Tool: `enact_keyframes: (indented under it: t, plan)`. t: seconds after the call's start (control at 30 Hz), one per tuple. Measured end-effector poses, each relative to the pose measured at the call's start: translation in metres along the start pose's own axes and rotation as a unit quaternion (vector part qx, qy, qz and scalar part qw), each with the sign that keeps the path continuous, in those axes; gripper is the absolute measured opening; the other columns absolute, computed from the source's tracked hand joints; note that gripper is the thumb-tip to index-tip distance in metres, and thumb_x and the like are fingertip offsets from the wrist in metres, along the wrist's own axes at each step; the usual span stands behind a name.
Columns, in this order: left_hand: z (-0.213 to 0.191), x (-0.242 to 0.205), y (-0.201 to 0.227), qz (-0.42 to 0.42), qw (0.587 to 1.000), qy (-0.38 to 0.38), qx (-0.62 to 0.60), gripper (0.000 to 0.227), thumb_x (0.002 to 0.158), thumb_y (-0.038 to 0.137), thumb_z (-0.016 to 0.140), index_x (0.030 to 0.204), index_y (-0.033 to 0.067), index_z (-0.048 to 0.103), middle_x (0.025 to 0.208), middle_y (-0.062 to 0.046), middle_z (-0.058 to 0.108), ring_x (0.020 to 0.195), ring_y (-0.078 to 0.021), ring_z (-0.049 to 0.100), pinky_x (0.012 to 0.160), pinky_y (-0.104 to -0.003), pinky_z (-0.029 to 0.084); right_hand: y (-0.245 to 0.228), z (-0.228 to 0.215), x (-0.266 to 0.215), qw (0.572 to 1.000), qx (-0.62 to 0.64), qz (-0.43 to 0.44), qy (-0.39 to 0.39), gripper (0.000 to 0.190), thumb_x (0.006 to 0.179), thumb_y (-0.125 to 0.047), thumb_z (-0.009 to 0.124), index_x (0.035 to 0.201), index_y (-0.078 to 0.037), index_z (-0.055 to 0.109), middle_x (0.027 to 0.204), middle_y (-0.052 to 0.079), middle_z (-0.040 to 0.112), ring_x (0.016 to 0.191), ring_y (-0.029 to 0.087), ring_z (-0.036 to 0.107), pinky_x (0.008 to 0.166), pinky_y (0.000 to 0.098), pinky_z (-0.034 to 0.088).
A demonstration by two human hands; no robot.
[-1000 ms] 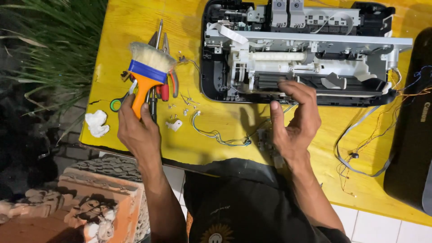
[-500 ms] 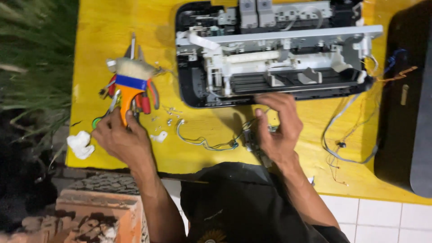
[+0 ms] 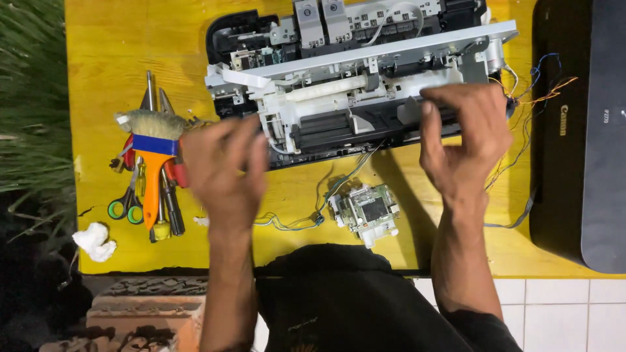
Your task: The person cleans a small white plastic component with a brush and then reassembles it into the internal mechanism of a disassembled printer. They carefully align the part with the printer's carriage and secure it in place.
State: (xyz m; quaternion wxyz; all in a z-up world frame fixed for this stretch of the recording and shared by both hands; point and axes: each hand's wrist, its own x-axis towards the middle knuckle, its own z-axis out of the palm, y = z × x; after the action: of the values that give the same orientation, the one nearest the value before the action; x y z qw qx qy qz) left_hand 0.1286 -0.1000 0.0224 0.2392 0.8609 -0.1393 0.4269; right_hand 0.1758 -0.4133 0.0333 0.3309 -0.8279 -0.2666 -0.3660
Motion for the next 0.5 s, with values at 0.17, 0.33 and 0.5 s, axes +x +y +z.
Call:
enact_keyframes:
  t: [0.17, 0.33, 0.5]
  plan:
    - [0.075, 0.049, 0.014, 0.100, 0.978, -0.184, -0.021, 0.007, 0.088, 0.015, 0.079, 0.086, 0.0100, 0.075, 0.076, -0.003, 0.060, 0.068, -0.0266, 0.063, 0.063, -0.041, 0.055, -0.005, 0.006, 0.010, 0.990, -0.041, 0.014, -0.131, 0.016, 0.103, -0.019, 0.075, 0.103, -0.004, 0.077, 0.092, 0.014, 0.070, 0.088, 0.037, 0.062, 0.085, 0.0463, 0.045]
    - [0.101, 0.068, 0.016, 0.055, 0.900, -0.429, 0.061, 0.020, 0.073, 0.004, 0.071, 0.056, 0.0084, 0.062, 0.050, -0.005, 0.056, 0.048, -0.0349, 0.061, 0.045, -0.046, 0.048, -0.035, -0.002, 0.043, 0.944, -0.073, 0.105, -0.305, 0.036, 0.103, -0.038, 0.068, 0.110, -0.003, 0.077, 0.098, 0.019, 0.076, 0.091, 0.037, 0.068, 0.079, 0.0463, 0.050]
    - [0.104, 0.062, 0.020, 0.035, 0.879, -0.457, 0.129, 0.017, 0.068, -0.001, 0.076, 0.056, 0.0073, 0.068, 0.049, -0.007, 0.057, 0.046, -0.0306, 0.062, 0.044, -0.044, 0.049, -0.034, -0.001, 0.043, 0.949, -0.062, 0.057, -0.304, 0.043, 0.104, -0.042, 0.062, 0.108, -0.002, 0.076, 0.100, 0.018, 0.076, 0.094, 0.038, 0.067, 0.073, 0.0449, 0.049]
